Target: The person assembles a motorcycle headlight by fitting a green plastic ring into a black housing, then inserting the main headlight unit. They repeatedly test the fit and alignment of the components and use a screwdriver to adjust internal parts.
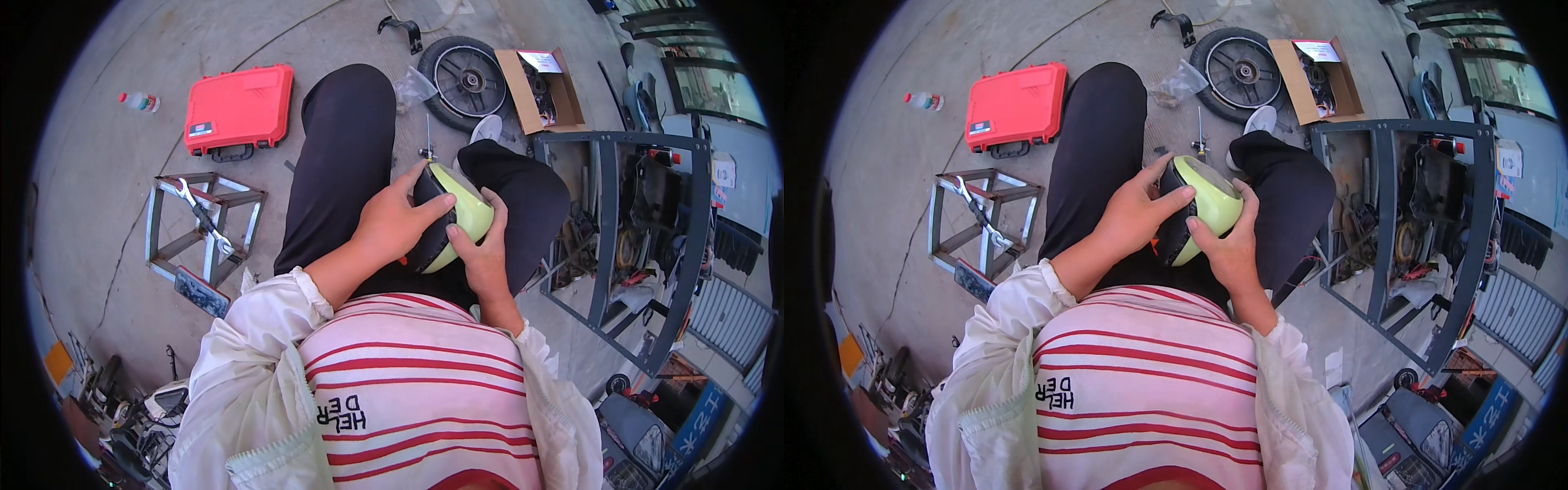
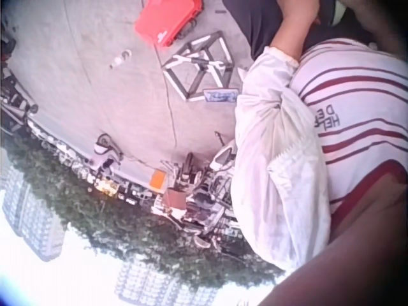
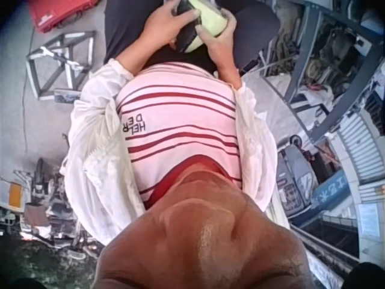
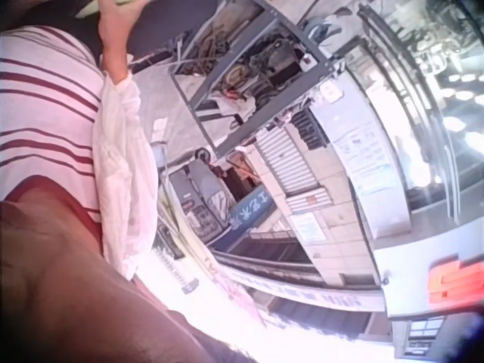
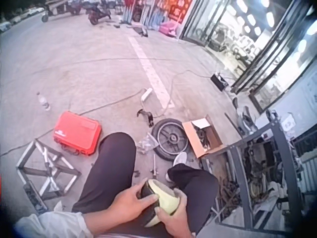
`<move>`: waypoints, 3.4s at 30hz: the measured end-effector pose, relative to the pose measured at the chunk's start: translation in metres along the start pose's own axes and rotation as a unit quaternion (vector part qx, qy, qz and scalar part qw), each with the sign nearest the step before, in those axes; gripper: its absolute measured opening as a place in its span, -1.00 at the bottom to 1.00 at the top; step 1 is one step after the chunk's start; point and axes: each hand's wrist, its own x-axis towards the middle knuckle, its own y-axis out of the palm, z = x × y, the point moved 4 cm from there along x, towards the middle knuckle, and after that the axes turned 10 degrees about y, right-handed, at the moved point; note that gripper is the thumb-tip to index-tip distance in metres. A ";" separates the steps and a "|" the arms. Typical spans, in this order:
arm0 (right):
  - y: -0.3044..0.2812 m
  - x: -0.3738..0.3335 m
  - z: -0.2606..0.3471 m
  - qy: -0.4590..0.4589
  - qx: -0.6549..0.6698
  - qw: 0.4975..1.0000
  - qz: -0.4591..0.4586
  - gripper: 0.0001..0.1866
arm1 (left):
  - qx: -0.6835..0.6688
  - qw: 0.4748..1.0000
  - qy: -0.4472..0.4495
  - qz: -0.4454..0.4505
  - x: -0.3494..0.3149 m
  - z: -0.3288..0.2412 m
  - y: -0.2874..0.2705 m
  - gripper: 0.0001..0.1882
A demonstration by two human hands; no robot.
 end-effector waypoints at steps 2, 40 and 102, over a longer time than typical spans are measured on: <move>0.005 0.003 -0.002 -0.001 0.016 1.000 0.022 0.15 | -0.040 0.999 -0.013 -0.017 0.002 0.009 0.001 -0.16; -0.004 0.014 -0.004 -0.061 -0.176 0.980 0.070 0.31 | -0.240 0.961 -0.140 0.000 0.013 0.031 0.014 -0.30; 0.013 0.022 -0.019 0.168 0.388 0.886 0.190 -0.56 | -0.305 0.932 -0.078 0.180 -0.001 0.008 0.005 -0.52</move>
